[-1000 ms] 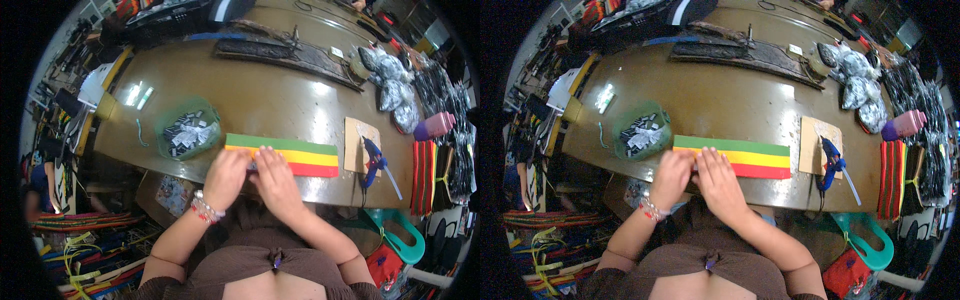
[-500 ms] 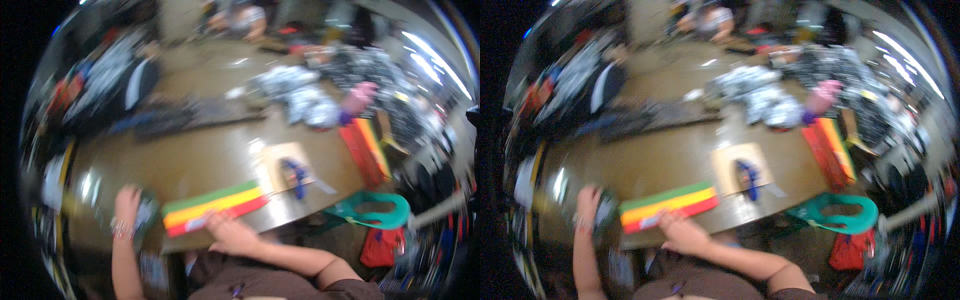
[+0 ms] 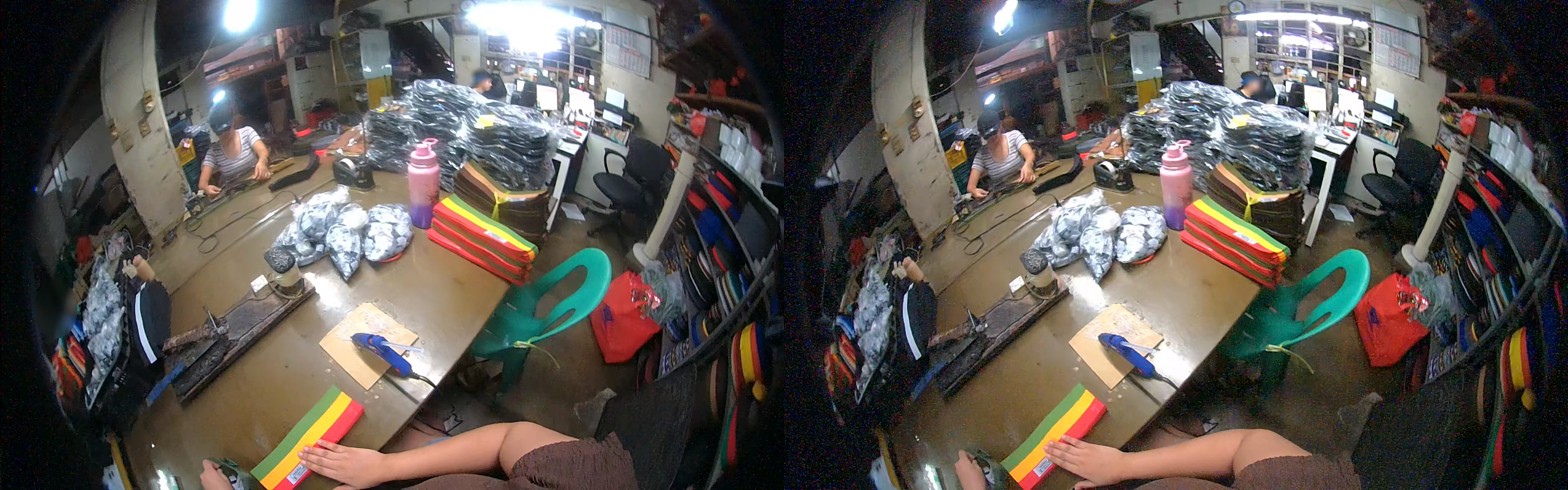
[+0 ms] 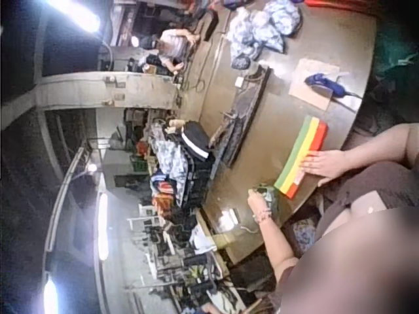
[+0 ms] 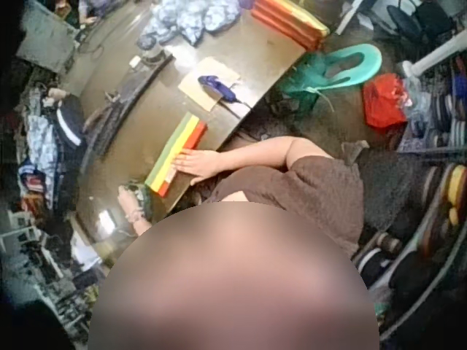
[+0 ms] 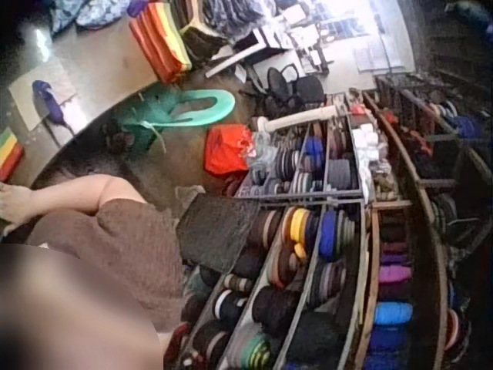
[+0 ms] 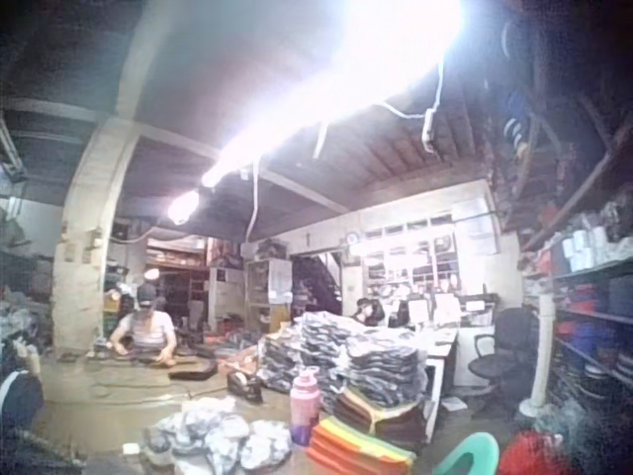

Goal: The person applies hot glue to small rectangular labels and adheres them to the center of striped fabric pieces. They repeat this process for several items, stacking the finished pieces on the table.

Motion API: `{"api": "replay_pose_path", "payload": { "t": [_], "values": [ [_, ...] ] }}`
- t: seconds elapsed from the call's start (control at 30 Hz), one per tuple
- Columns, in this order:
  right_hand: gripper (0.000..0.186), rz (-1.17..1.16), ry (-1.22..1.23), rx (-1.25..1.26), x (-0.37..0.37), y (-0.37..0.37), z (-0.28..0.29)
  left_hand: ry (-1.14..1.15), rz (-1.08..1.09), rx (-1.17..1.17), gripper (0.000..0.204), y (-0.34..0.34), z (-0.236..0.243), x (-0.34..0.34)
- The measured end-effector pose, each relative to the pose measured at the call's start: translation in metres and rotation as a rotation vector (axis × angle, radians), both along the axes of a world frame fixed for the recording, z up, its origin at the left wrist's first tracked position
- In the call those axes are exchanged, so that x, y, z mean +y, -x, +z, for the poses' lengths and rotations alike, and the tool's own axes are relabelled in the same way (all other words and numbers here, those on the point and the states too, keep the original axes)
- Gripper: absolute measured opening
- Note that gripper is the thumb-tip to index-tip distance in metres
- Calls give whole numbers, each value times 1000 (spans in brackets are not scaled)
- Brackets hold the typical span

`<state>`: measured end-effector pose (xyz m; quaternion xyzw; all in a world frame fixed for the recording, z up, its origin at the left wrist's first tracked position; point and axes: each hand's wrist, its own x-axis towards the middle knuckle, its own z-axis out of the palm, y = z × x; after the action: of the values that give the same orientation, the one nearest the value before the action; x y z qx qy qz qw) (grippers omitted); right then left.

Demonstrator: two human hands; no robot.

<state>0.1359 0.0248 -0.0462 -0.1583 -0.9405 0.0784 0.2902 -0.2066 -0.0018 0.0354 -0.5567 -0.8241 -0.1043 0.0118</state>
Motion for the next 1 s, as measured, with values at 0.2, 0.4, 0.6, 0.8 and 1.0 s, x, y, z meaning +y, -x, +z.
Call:
{"api": "replay_pose_path", "payload": {
  "t": [0.2,0.4,0.6,0.8,1.0],
  "values": [
    [85,-14,-27,7,0,0,2,-228,-163,-226,20,17,21,-24],
    [85,-23,-38,-4,0,-1,3,-438,22,-443,20,10,28,-32],
    [75,-11,-75,34,-3,-3,7,-565,-31,-375,20,-28,41,-40],
    [88,-7,167,-129,-5,1,6,-688,-67,-511,6,-14,9,-15],
    [80,-52,71,-150,-5,-3,18,-712,-28,-793,6,-25,-13,-30]
  ]
}}
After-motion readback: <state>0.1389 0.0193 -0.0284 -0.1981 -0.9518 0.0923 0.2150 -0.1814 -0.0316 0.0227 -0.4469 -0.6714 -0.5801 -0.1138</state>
